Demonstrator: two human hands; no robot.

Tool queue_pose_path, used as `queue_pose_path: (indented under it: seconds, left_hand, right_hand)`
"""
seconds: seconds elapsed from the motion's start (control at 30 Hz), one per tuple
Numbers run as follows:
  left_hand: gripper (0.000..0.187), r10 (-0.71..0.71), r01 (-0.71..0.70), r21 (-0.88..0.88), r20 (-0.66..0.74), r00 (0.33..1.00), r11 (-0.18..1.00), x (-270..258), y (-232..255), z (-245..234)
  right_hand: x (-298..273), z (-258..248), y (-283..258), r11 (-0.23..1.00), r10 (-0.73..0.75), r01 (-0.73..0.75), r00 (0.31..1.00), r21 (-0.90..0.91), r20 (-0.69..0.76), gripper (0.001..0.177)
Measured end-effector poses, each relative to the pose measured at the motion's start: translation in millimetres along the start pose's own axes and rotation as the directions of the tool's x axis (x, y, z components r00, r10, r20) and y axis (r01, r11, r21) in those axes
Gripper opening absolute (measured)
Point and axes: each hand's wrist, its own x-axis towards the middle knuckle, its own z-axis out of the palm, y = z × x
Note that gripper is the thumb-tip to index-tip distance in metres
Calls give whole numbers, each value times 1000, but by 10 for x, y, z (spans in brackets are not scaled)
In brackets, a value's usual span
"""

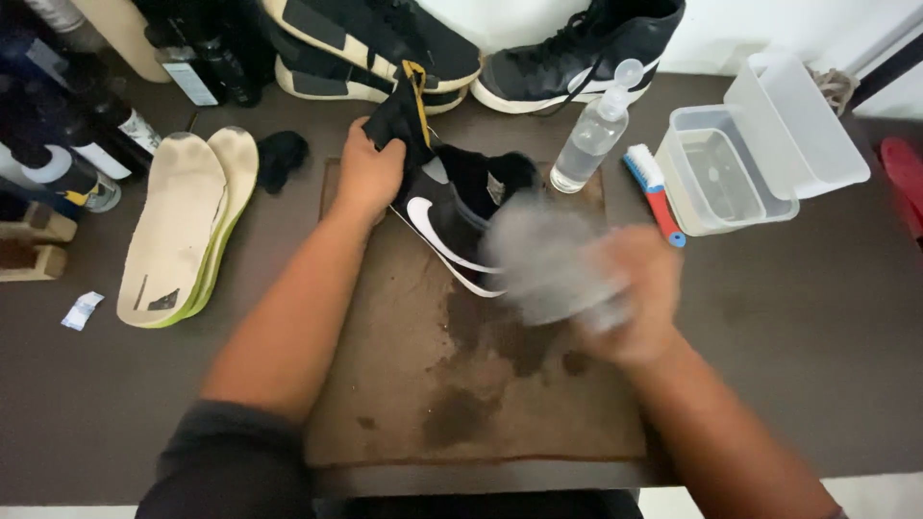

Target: The person cleans the interior of a black high-top sneaker using a brush and a cloth, then wipes the exterior. They place the shoe aside and repeat the interior cleaning on a second black high-top sneaker, finishing by adjusting the tongue and laces.

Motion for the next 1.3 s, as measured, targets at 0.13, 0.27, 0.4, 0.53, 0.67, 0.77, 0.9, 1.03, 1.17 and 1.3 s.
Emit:
queue_pose_path:
  seconds: [0.13,0.27,0.4,0.53,0.67,0.77,0.9,1.03,1.17,1.3]
  left_hand:
    - [55,40,-40,-11,-11,999,999,-23,-23,19]
    - [50,59,-59,2,-36,998,998,87,-140,-18]
    - [50,38,-38,-4,-62,997,999,32,-88,5]
    - [48,45,-48,-50,-67,997,998,168,-234,4]
    - [49,-106,99,-86,-87,990,991,187,-27,13]
    - [52,-230,219,-102,-110,967,970,152,82,20]
    - [51,-211,209,-39,-80,974,977,101,187,-19]
    - [52,-187,190,42,-63,980,981,12,386,-68]
    - [47,-127,131,87,-50,991,988,-84,586,-103]
    - [48,64,-61,54,-56,996,997,-142,641,-119]
  right_hand:
    - [-392,544,610,769,357,-234,929,595,-96,26]
    - [-237,838,352,360,655,-448,746,818,120,48]
    - [-53,548,-155,882,468,-448,796,-147,385,61]
    - [-168,102,-112,837,527,-274,635,-473,565,62]
    - [-400,-451,95,861,429,-347,888,-372,164,43]
    - [-590,-664,286,858,334,-320,942,-402,-36,49]
    - [-1000,-660,587,636,262,-205,964,-744,-42,68]
    - [-1111,-421,641,632,452,-248,887,-734,89,66]
    - [-1150,-401,669,654,471,-269,876,-707,103,65]
    - [-1105,-414,682,688,511,-335,854,-644,102,65]
